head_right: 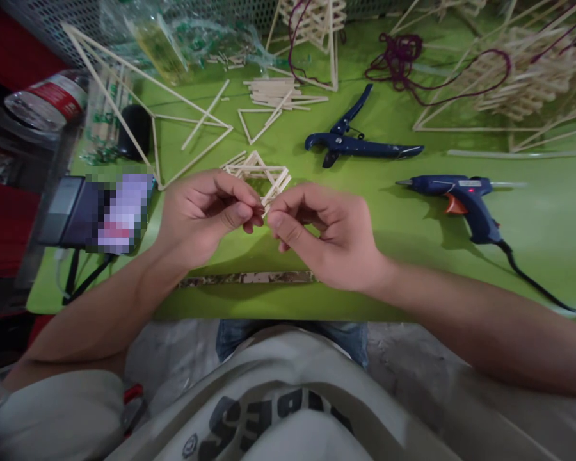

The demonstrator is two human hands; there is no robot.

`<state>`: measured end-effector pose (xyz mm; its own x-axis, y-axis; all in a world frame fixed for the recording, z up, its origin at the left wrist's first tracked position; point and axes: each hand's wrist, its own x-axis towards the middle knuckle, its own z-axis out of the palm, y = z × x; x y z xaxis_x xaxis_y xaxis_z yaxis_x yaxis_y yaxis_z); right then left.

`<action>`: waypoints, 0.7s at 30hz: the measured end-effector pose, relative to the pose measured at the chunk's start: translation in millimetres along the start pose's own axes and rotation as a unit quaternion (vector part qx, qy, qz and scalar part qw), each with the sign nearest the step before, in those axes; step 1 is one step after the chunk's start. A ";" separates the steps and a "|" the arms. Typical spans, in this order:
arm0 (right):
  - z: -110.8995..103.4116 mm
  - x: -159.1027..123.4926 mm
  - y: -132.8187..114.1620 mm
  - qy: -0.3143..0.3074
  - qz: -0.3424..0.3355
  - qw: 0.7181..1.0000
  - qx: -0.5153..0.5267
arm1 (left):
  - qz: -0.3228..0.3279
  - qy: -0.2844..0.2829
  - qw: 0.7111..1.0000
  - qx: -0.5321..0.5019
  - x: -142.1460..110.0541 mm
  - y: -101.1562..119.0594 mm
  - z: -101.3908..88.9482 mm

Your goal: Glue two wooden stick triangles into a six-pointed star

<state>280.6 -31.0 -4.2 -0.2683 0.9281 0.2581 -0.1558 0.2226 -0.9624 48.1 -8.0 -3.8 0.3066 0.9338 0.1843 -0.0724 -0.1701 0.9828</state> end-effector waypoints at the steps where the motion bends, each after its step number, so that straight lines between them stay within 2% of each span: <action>1: -0.6 -0.2 0.5 0.000 -0.005 1.000 0.000 | -0.009 -0.001 1.000 0.003 -1.0 0.2 0.1; 6: -3.5 -0.9 2.9 0.005 -0.016 1.000 -0.002 | -0.053 -0.021 0.998 0.003 -3.5 0.5 0.0; 11: -4.5 -1.3 4.7 0.001 -0.033 0.999 0.005 | -0.051 -0.052 0.997 0.010 -3.9 -1.2 -0.4; 16: -5.5 -2.1 4.9 0.007 -0.032 0.999 -0.017 | -0.066 -0.060 0.995 0.040 -6.1 -0.3 0.4; 21: -4.9 -0.5 0.3 0.000 -0.043 0.999 -0.001 | -0.068 -0.075 0.995 0.021 -7.1 2.9 0.2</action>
<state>285.4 -30.0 -5.0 -0.2540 0.9057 0.3393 -0.1765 0.3015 -0.9370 45.9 -15.2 -2.3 0.4488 0.8924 0.0463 0.0182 -0.0609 0.9980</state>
